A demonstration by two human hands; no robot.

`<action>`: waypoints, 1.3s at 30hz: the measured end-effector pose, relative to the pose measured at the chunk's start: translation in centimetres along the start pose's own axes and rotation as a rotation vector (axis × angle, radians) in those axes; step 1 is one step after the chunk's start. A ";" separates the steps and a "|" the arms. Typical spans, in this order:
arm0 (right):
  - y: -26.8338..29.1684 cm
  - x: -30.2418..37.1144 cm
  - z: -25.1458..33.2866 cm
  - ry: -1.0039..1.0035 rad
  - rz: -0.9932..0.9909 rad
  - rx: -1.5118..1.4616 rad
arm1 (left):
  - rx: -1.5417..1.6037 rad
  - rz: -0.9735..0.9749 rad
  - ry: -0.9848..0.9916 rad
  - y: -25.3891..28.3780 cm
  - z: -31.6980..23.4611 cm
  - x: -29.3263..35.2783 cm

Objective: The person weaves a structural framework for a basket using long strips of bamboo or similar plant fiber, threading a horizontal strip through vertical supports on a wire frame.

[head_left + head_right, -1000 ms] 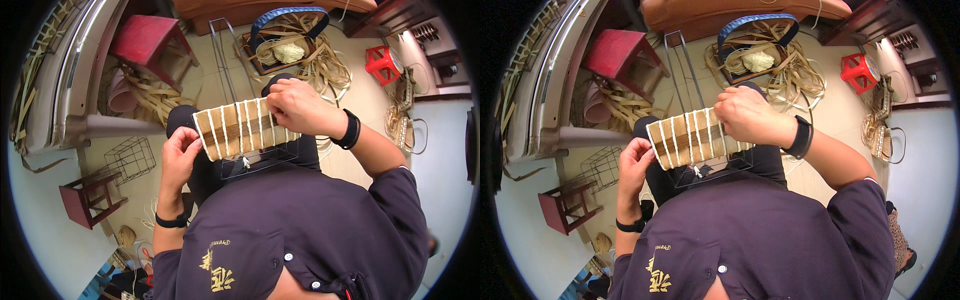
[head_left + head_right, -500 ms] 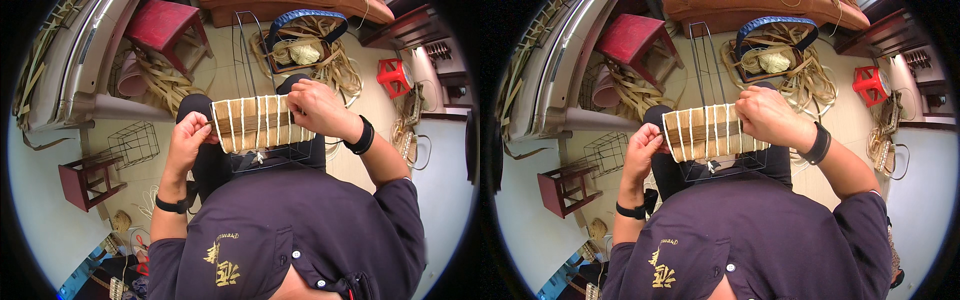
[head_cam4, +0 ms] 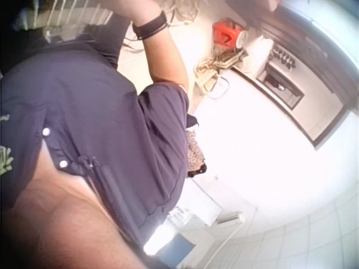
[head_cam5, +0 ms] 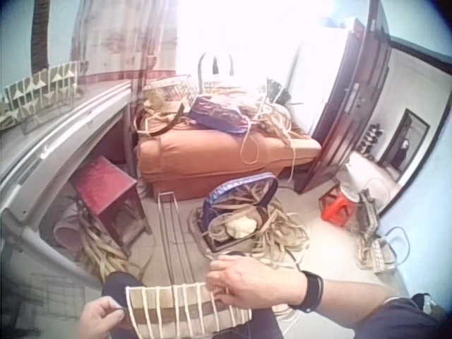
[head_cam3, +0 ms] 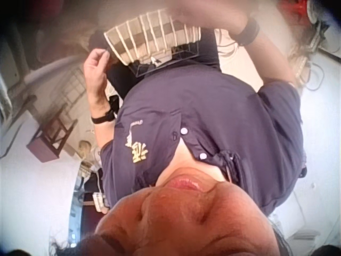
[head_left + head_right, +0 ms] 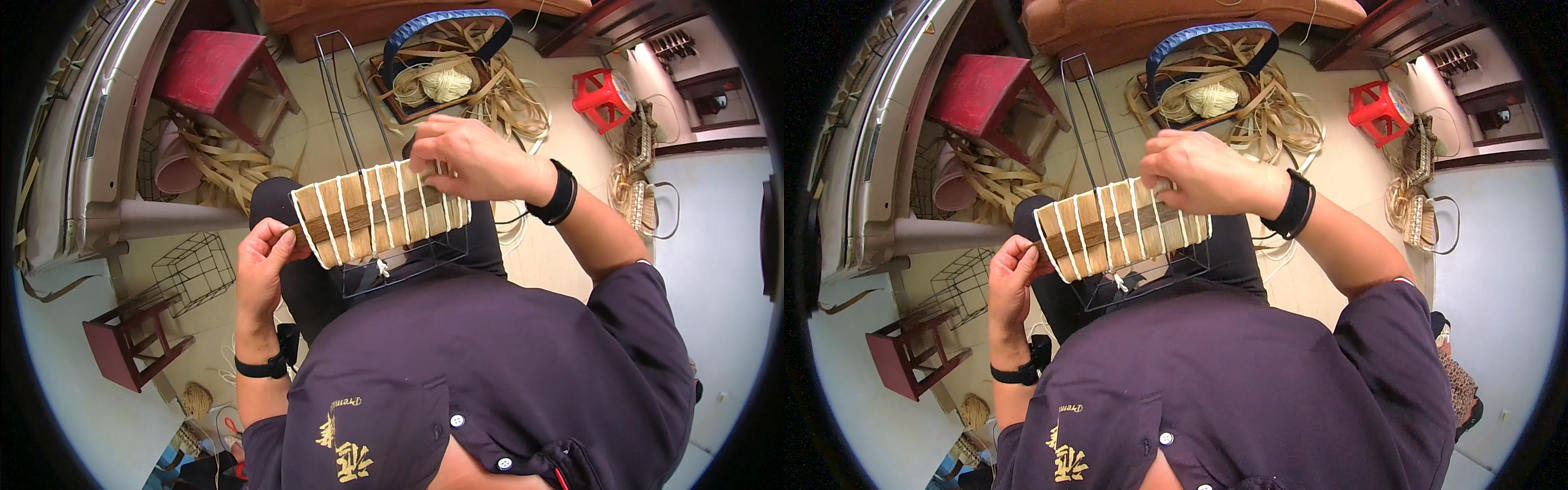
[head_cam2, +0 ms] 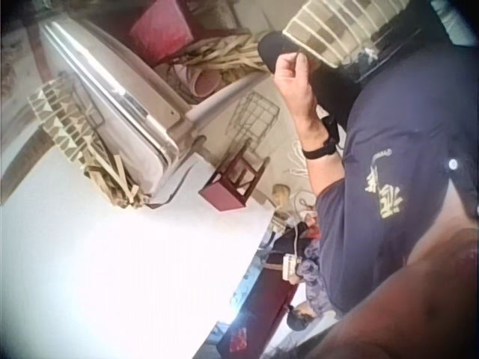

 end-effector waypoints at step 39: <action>-1.6 1.6 3.0 0.018 -0.129 0.172 | -0.985 -0.318 -0.383 -4.8 -8.1 2.9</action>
Point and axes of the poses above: each hand's wrist, its own x-axis away from the middle knuckle, its own y-axis out of the back of the hand, z = x × y, the point moved 7 cm from there along -x, towards the middle knuckle
